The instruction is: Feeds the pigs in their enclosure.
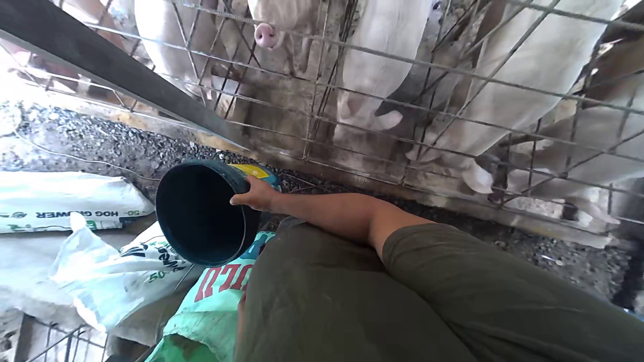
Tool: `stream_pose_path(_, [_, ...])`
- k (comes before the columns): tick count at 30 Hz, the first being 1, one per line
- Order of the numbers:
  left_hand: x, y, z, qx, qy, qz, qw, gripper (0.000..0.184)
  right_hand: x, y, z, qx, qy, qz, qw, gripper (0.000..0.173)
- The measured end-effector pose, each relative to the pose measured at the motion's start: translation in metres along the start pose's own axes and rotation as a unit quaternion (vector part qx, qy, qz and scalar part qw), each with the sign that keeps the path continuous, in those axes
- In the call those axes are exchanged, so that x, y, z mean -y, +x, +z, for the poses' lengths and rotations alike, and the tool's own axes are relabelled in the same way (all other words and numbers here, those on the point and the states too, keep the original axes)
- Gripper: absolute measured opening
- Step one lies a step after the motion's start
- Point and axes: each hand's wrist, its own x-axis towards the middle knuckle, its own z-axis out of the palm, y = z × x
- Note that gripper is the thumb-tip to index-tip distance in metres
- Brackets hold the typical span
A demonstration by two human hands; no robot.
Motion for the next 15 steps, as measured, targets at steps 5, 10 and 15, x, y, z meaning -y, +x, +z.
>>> stream_pose_path(5, [0.026,0.012,0.003,-0.002,0.035,-0.018,0.999,0.029,-0.005,0.004,0.002,-0.008,0.002,-0.001,1.0,0.072])
stream_pose_path(10, [0.031,0.026,0.011,-0.006,0.036,-0.041,0.999,0.033,-0.007,0.011,-0.003,-0.007,-0.003,0.013,1.0,0.076])
stream_pose_path(15, [0.0,0.018,0.011,-0.003,0.012,-0.051,0.999,0.035,-0.005,0.013,-0.006,-0.013,0.01,0.022,1.0,0.078])
